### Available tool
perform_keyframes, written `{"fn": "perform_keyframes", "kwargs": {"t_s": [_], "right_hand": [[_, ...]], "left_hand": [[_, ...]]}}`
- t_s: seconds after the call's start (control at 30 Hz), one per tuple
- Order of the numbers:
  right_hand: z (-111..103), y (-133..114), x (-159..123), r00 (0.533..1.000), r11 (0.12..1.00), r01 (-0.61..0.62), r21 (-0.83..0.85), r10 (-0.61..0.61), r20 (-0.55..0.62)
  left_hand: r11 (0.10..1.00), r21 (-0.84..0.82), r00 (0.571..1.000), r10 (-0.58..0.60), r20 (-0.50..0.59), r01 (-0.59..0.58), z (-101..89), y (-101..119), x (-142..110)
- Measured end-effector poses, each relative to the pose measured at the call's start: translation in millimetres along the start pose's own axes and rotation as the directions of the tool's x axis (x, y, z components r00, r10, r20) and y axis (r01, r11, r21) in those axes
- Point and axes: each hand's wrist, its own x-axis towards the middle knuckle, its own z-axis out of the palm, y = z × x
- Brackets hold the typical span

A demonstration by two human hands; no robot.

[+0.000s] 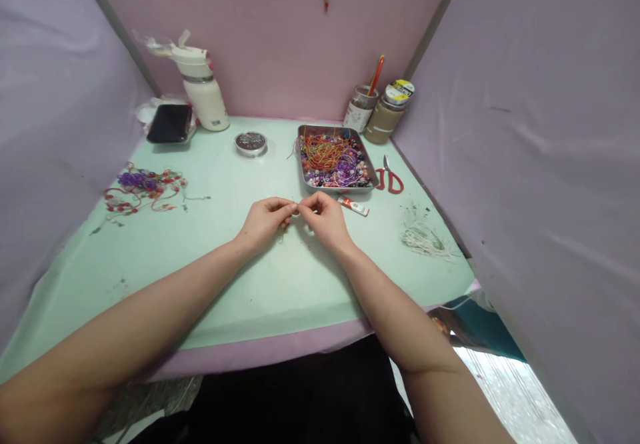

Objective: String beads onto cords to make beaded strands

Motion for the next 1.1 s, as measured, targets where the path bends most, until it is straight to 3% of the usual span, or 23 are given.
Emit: {"fn": "perform_keyframes", "kwargs": {"t_s": [0.17, 0.37, 0.67, 0.8, 0.97, 1.1], "right_hand": [[1, -1, -1, 0.999, 0.995, 0.036, -0.091, -0.037, -0.014], [-1, -6, 0, 0.99, 0.989, -0.142, -0.041, 0.141, -0.013], [-3, -2, 2, 0.998, 0.991, -0.065, -0.114, 0.065, -0.008], [-3, -2, 2, 0.997, 0.992, -0.074, -0.105, 0.074, 0.0], [-11, -5, 3, 0.992, 0.976, 0.119, -0.18, -0.124, -0.017], [-25, -5, 6, 0.948, 0.912, 0.318, -0.26, -0.308, 0.079]], "left_hand": [[0.993, 0.096, 0.995, 0.071, -0.067, -0.064, -0.7, 4, -3], [0.995, 0.088, 0.998, 0.042, -0.042, -0.038, 0.1, 5, -3], [0.987, 0.151, 0.994, 0.041, 0.1, -0.056, 1.6, 10, -4], [0.988, 0.149, 0.995, 0.027, 0.098, -0.041, 1.5, 12, -5], [0.991, 0.13, 0.994, 0.023, 0.105, -0.037, 0.9, 12, -5], [0.993, 0.115, 0.979, -0.036, 0.203, 0.013, -2.8, 12, -2]]}}
